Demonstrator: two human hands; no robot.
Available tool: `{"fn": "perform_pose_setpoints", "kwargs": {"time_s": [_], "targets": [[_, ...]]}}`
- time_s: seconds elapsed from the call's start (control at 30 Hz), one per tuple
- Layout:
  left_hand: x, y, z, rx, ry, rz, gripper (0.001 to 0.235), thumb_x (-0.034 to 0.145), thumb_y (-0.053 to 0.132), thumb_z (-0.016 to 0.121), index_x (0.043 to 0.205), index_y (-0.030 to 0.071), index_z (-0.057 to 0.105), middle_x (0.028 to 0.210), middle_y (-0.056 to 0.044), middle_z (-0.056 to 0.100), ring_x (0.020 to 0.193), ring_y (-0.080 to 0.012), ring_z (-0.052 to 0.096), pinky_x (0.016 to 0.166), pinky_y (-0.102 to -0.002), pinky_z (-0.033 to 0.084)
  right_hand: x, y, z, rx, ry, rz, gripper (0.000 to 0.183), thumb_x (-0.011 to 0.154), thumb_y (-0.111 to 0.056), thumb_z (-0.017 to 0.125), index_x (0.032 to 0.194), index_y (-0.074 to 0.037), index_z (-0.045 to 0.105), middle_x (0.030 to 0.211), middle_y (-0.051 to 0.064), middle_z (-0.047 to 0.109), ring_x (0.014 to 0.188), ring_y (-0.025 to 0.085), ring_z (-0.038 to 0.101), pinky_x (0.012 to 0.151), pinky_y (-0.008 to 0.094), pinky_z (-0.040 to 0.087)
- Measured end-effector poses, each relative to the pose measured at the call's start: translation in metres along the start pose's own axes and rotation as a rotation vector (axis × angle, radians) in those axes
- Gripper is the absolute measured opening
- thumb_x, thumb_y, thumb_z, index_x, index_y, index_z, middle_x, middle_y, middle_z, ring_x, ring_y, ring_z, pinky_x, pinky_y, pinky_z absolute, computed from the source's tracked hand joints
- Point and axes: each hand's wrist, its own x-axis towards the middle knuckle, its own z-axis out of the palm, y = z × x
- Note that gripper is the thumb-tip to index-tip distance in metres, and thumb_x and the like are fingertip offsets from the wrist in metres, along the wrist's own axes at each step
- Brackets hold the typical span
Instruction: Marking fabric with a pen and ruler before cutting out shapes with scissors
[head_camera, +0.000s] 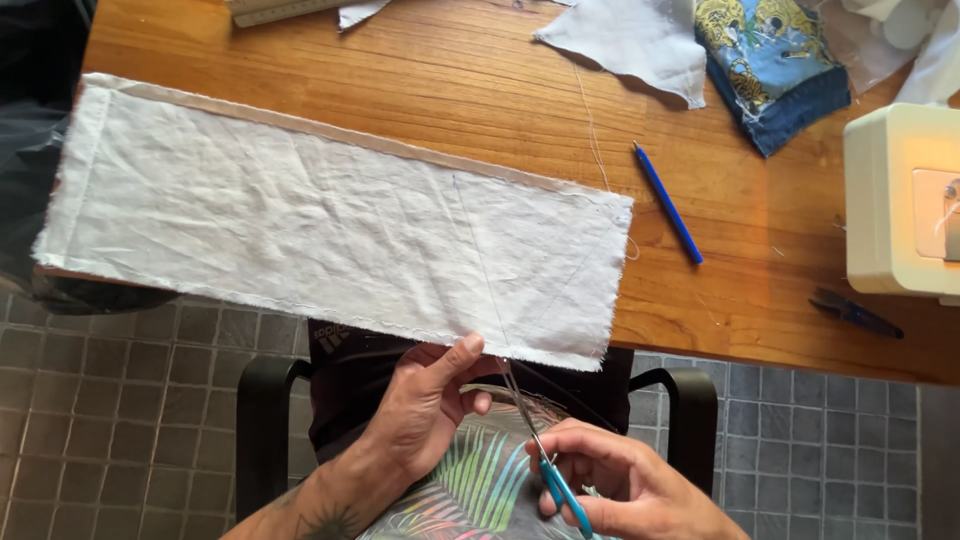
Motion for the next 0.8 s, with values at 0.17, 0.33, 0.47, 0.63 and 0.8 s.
{"fn": "perform_pose_setpoints", "kwargs": {"time_s": [0.17, 0.33, 0.47, 0.63, 0.8], "targets": [[0.007, -0.011, -0.006, -0.068, -0.01, -0.043, 0.015, 0.107, 0.012, 0.085, 0.094, 0.011, 0.078, 0.083, -0.007, 0.081, 0.086, -0.0302, 0.087, 0.055, -0.034, 0.045, 0.003, 0.0, 0.009, 0.008, 0.023, -0.028, 0.049, 0.107, -0.005, 0.087, 0.151, 0.004, 0.069, 0.138, 0.011, 0.067, 0.111, 0.017, 0.074, 0.099, 0.031, 0.061], [0.01, -0.019, -0.015, -0.142, -0.081, -0.031, 0.015, 0.109, 0.013, 0.08, 0.095, 0.012, 0.084, 0.098, -0.014, 0.088, 0.099, -0.0408, 0.09, 0.065, -0.039, 0.061, 0.0, 0.002, 0.002, 0.037, 0.033, -0.071, 0.049, 0.106, 0.001, 0.086, 0.152, 0.005, 0.069, 0.142, 0.014, 0.066, 0.113, 0.02, 0.075, 0.102, 0.034, 0.065], [0.005, -0.027, -0.01, -0.209, -0.135, -0.087, 0.016, 0.108, 0.016, 0.081, 0.093, 0.014, 0.088, 0.095, -0.007, 0.09, 0.11, -0.047, 0.089, 0.095, -0.059, 0.071, -0.002, -0.004, 0.003, 0.062, 0.061, 0.065, 0.049, 0.104, -0.002, 0.089, 0.15, 0.004, 0.072, 0.133, 0.009, 0.071, 0.107, 0.015, 0.073, 0.094, 0.029, 0.062], [0.009, -0.031, -0.006, -0.226, -0.132, -0.1, 0.014, 0.105, 0.012, 0.081, 0.095, 0.013, 0.091, 0.096, -0.017, 0.092, 0.107, -0.0421, 0.09, 0.112, -0.065, 0.068, 0.002, 0.005, -0.002, 0.101, 0.056, 0.028, 0.047, 0.105, 0.001, 0.087, 0.149, 0.004, 0.072, 0.138, 0.011, 0.07, 0.108, 0.017, 0.075, 0.099, 0.032, 0.065], [0.012, -0.035, -0.008, -0.274, -0.105, -0.076, 0.019, 0.105, 0.004, 0.08, 0.09, 0.012, 0.088, 0.107, -0.016, 0.092, 0.116, -0.0408, 0.088, 0.114, -0.048, 0.068, 0.012, 0.007, 0.003, 0.076, 0.125, -0.037, 0.052, 0.101, 0.003, 0.089, 0.151, 0.002, 0.073, 0.135, 0.014, 0.068, 0.115, 0.018, 0.072, 0.104, 0.034, 0.067]]}}
